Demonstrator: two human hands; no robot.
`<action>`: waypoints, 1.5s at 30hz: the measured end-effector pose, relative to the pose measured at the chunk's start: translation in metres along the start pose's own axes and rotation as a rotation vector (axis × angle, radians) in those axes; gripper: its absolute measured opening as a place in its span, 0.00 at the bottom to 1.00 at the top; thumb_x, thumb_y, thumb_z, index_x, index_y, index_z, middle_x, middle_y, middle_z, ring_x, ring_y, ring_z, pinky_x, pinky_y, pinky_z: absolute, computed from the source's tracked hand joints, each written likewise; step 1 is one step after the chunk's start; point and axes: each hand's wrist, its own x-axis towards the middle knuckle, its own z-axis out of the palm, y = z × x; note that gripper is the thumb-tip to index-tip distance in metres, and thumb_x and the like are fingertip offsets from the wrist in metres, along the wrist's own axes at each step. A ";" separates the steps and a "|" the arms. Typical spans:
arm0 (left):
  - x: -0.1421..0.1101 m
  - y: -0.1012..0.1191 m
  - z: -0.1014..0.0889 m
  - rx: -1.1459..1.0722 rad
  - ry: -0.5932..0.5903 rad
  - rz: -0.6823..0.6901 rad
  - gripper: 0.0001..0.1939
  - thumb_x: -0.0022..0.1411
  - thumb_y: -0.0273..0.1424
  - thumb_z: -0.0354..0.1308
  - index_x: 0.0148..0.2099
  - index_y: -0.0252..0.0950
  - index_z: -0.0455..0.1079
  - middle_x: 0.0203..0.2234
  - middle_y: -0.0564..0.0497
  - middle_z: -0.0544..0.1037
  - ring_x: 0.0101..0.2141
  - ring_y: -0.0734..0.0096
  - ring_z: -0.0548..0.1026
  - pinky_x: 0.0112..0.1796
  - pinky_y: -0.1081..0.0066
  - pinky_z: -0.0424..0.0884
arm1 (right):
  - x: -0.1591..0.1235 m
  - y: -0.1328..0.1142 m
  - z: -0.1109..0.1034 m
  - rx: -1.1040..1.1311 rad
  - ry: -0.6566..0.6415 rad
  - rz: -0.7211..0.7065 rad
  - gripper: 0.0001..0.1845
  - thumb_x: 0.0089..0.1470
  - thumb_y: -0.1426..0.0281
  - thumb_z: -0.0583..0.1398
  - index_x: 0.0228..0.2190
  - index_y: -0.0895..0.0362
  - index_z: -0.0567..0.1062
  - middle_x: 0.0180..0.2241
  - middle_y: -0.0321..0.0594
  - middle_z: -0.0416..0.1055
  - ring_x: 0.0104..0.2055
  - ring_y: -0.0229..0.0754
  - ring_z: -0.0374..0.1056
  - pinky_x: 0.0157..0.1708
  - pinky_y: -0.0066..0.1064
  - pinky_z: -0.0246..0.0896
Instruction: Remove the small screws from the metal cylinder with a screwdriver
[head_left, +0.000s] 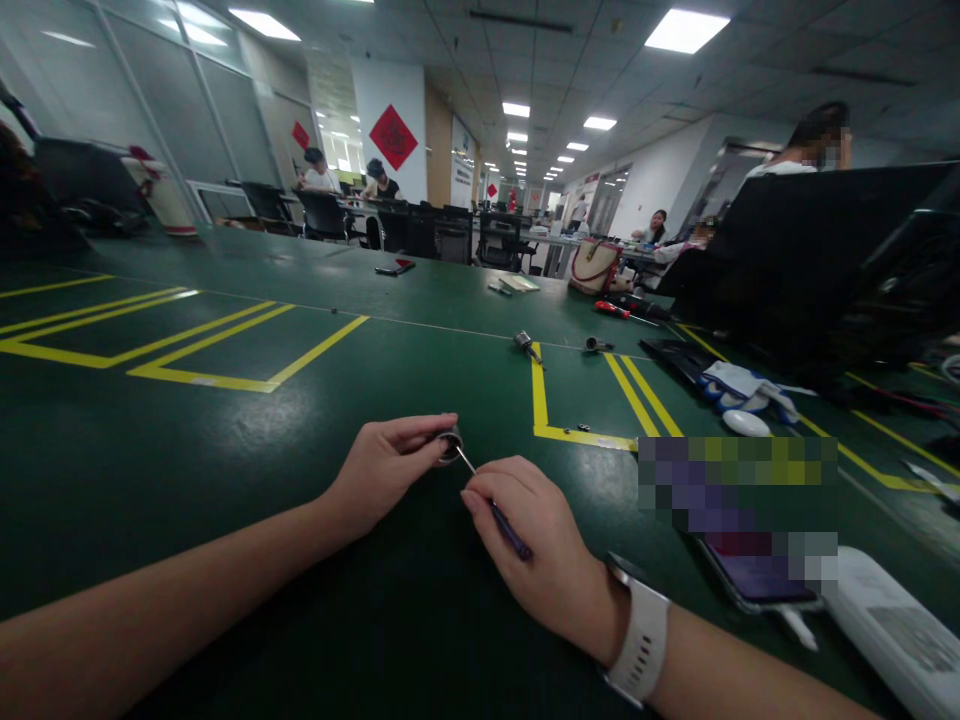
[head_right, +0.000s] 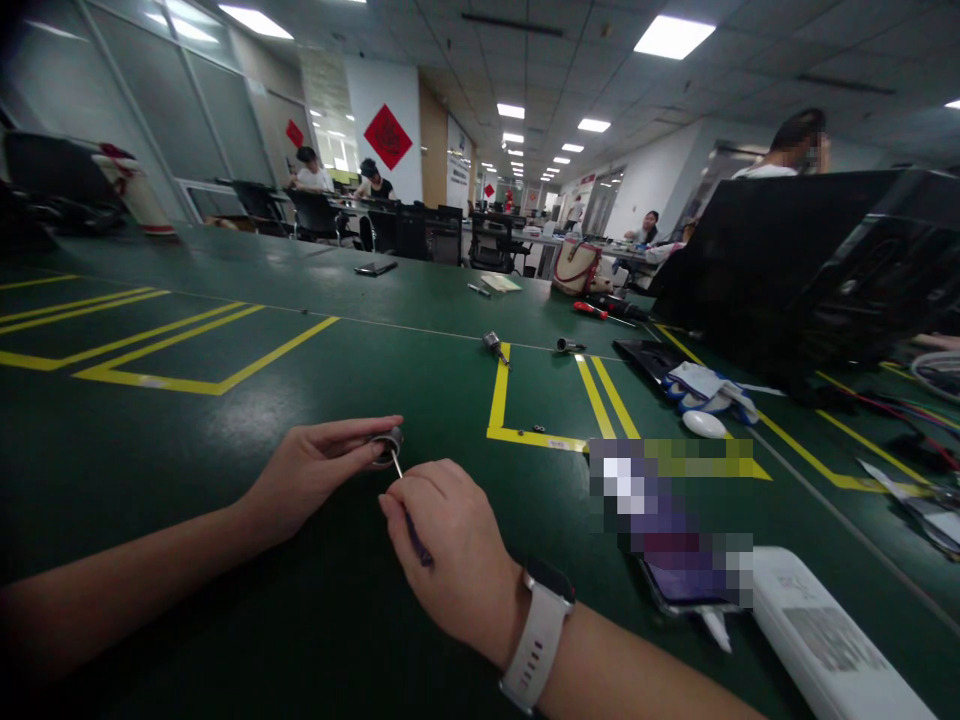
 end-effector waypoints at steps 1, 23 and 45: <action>0.000 0.000 0.000 -0.004 -0.002 -0.002 0.19 0.47 0.29 0.62 0.44 0.34 0.74 0.37 0.48 0.80 0.38 0.62 0.78 0.43 0.64 0.74 | 0.000 0.000 0.000 -0.003 0.001 0.003 0.07 0.58 0.75 0.52 0.33 0.58 0.70 0.33 0.42 0.70 0.36 0.41 0.64 0.37 0.34 0.61; 0.005 -0.006 -0.001 0.054 -0.092 0.026 0.17 0.47 0.27 0.58 0.43 0.34 0.71 0.36 0.49 0.79 0.40 0.63 0.77 0.45 0.61 0.71 | 0.002 0.001 0.000 0.024 0.021 0.045 0.07 0.57 0.74 0.53 0.30 0.59 0.70 0.31 0.40 0.69 0.34 0.39 0.64 0.36 0.32 0.59; 0.013 -0.014 -0.012 0.771 -0.047 0.387 0.12 0.50 0.35 0.60 0.32 0.35 0.61 0.26 0.54 0.69 0.27 0.69 0.67 0.28 0.70 0.63 | 0.000 0.025 0.000 0.872 0.179 0.368 0.05 0.54 0.68 0.59 0.30 0.56 0.73 0.25 0.33 0.68 0.29 0.35 0.64 0.32 0.28 0.59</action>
